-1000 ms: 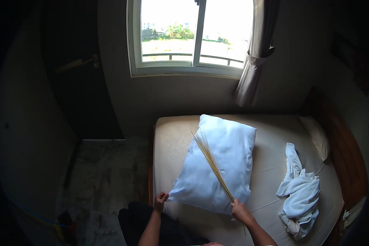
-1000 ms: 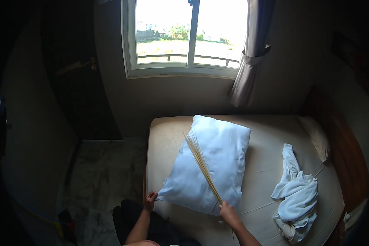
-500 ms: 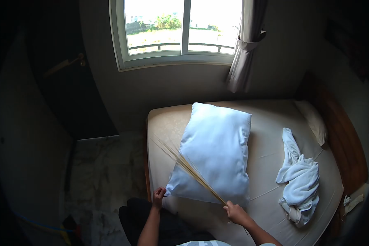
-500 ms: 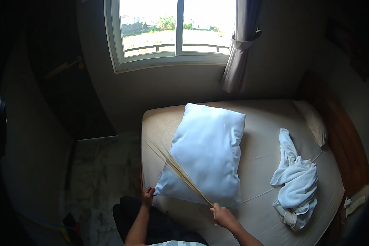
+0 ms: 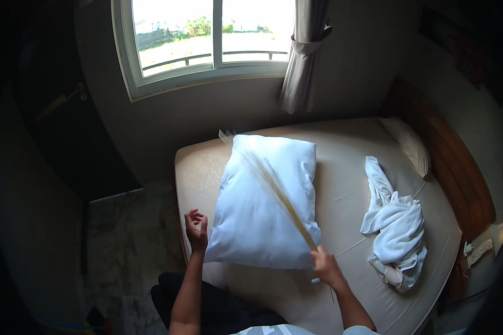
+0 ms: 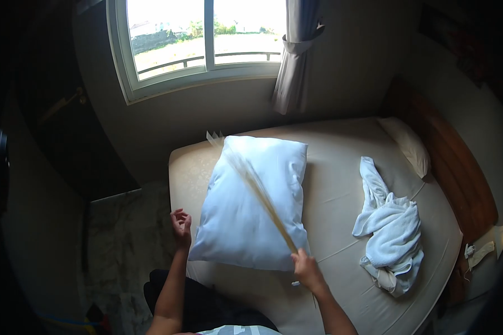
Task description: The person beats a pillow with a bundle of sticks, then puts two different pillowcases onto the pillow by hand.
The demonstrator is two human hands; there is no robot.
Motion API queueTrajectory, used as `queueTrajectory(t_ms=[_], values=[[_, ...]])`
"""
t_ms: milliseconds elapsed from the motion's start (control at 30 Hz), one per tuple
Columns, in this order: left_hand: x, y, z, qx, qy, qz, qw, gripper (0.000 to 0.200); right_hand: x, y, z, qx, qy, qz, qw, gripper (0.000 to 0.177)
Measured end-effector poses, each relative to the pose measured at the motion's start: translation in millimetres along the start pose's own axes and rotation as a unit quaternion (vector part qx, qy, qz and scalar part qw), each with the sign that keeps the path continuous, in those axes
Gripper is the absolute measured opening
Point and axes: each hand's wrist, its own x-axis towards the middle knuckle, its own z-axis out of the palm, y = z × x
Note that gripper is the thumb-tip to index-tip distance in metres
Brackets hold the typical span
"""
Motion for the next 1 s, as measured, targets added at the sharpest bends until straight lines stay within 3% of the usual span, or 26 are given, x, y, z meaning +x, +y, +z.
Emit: queueTrajectory(t_ms=[67,133,200,267,300,333,367,433,467,533,600,667,700,733,767,800,833,867,900,1000], values=[[6.6,27.2,22.0,0.096,-0.006,0.024,0.995,0.04,2.5,-26.4,-46.4,0.13,0.168,-0.035,0.977,0.022],[4.7,19.3,48.0,0.152,-0.029,-0.015,0.988,0.059,3.4,-44.3,-77.2,0.382,0.301,-0.06,0.872,0.024],[-8.2,-8.4,73.7,0.19,-0.048,-0.05,0.979,0.069,13.0,-31.7,-74.2,0.423,0.412,-0.089,0.802,0.022],[-18.3,-17.2,76.9,0.226,-0.068,-0.093,0.967,0.077,35.6,22.4,-19.0,0.186,0.378,-0.053,0.905,0.022],[-22.5,-14.4,74.7,0.231,-0.07,-0.107,0.964,0.078,33.0,62.2,22.3,0.017,0.162,0.002,0.987,0.022],[-26.2,-10.5,73.1,0.237,-0.071,-0.124,0.961,0.079,25.5,88.8,48.0,-0.152,-0.071,0.058,0.984,0.023],[-27.8,-8.6,70.8,0.267,-0.065,-0.08,0.958,0.075,18.2,90.5,45.6,-0.12,-0.052,0.068,0.989,0.023],[-8.6,-7.3,74.4,0.258,-0.119,-0.156,0.946,0.068,17.9,84.1,13.6,-0.063,-0.006,0.069,0.996,0.025],[-10.8,-8.6,66.5,0.264,-0.15,-0.202,0.931,0.065,17.0,55.6,-27.8,-0.029,0.07,0.048,0.996,0.024],[-1.0,-9.3,75.6,0.128,-0.072,-0.184,0.972,0.038,14.6,17.9,-82.7,0.0,0.232,0.023,0.972,0.023],[8.7,17.6,100.1,-0.061,0.026,-0.094,0.993,0.026,9.8,0.8,-110.4,0.236,0.36,-0.02,0.903,0.027],[14.9,50.9,124.2,-0.172,0.047,-0.047,0.983,0.019,13.1,7.3,-104.3,0.369,0.441,-0.064,0.816,0.024],[14.2,77.9,132.5,-0.227,0.054,-0.037,0.972,0.016,20.9,20.0,-82.8,0.357,0.489,-0.061,0.793,0.024],[15.2,86.5,141.0,-0.279,0.059,-0.031,0.958,0.015,28.2,41.6,-52.4,0.348,0.486,-0.033,0.801,0.023],[17.0,96.9,146.3,-0.308,0.054,-0.039,0.949,0.015,29.9,75.3,-20.9,0.06,0.4,-0.022,0.914,0.023],[17.6,103.5,150.5,-0.336,0.048,-0.047,0.939,0.014,16.0,91.9,10.9,-0.058,0.233,0.044,0.97,0.024],[14.7,96.9,152.1,-0.309,0.03,-0.055,0.949,0.015,4.1,98.3,31.5,-0.169,0.052,0.111,0.978,0.024],[11.1,81.8,151.0,-0.282,0.012,-0.061,0.957,0.015,-6.1,95.9,27.2,-0.11,0.016,0.148,0.983,0.026],[9.2,68.3,152.2,-0.258,0.0,-0.064,0.964,0.016,-9.8,101.5,12.0,-0.017,0.063,0.143,0.988,0.026],[-18.5,33.2,134.1,-0.202,0.14,-0.113,0.963,0.028,-24.5,77.2,-48.3,0.238,0.15,0.188,0.941,0.029]])
